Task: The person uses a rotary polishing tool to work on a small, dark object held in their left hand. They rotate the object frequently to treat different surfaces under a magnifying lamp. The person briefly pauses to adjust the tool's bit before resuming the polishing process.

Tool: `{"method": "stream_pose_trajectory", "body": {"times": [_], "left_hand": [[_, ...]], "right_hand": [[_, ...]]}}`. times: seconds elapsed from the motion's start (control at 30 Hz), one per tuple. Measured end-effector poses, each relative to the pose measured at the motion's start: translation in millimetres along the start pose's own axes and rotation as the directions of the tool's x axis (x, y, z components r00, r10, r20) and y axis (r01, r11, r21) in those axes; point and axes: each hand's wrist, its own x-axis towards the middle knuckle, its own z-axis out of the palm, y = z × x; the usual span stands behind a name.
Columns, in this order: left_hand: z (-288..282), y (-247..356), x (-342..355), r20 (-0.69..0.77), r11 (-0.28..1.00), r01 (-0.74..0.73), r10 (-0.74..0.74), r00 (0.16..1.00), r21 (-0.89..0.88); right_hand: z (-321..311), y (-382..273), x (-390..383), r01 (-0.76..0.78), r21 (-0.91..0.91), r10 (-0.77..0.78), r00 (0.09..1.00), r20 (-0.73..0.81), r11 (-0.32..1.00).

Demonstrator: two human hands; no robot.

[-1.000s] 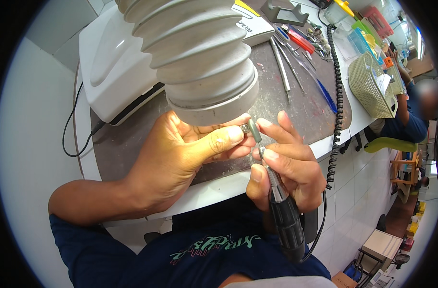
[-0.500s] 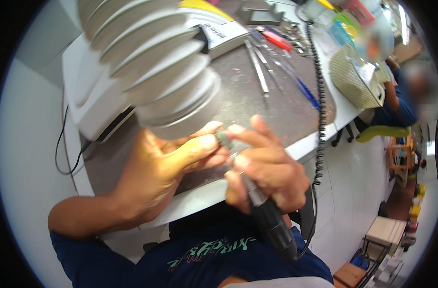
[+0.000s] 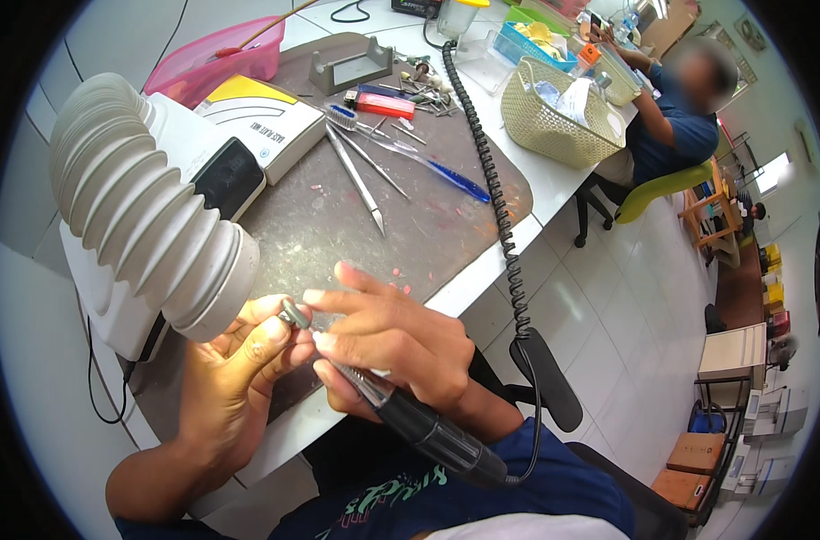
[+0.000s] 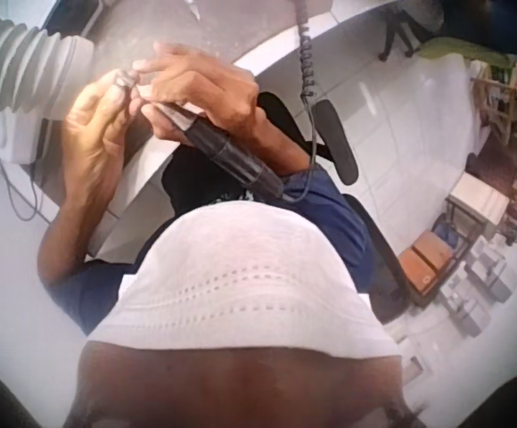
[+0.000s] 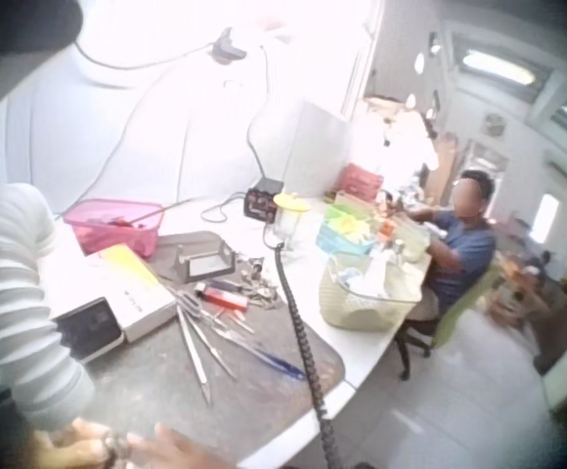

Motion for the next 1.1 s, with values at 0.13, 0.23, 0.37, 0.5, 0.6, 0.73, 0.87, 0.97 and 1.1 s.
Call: {"method": "stream_pose_trajectory", "body": {"times": [0.13,0.23,0.37,0.5,0.6,0.73,0.87,0.97,1.1], "left_hand": [[4,2,-3,-0.056,0.999,-0.01,0.012,0.998,0.034],[1,5,-4,0.011,0.999,0.04,-0.04,0.999,0.019],[-4,8,-1,0.101,0.999,0.044,-0.042,0.994,-0.018],[-3,7,-3,0.09,0.999,0.04,-0.038,0.995,-0.018],[-2,7,-1,0.094,0.999,0.043,-0.041,0.995,-0.016],[-1,8,1,0.127,0.999,0.046,-0.043,0.991,-0.022],[-2,8,0,0.109,0.998,0.056,-0.053,0.993,-0.022],[-2,9,0,0.116,0.999,0.047,-0.045,0.992,-0.022],[-1,12,0,0.105,0.997,0.07,-0.068,0.992,-0.02]], "right_hand": [[6,3,-3,-0.001,0.01,0.001,1.0,-0.011,1.0],[5,1,-4,-0.014,0.0,0.014,1.0,-0.009,1.0],[12,0,-5,-0.046,-0.036,0.044,0.998,-0.038,0.998],[9,0,-4,-0.013,-0.011,0.014,1.0,0.023,1.0],[7,-1,-2,-0.04,-0.038,0.042,0.999,0.032,0.998],[6,3,-5,-0.003,-0.018,0.003,1.0,0.026,1.0],[7,2,-6,-0.025,-0.049,0.026,1.0,0.006,0.998],[9,1,-8,-0.05,-0.032,0.049,0.999,-0.023,0.998],[8,3,-8,-0.025,-0.013,0.025,0.999,-0.02,1.0]]}}
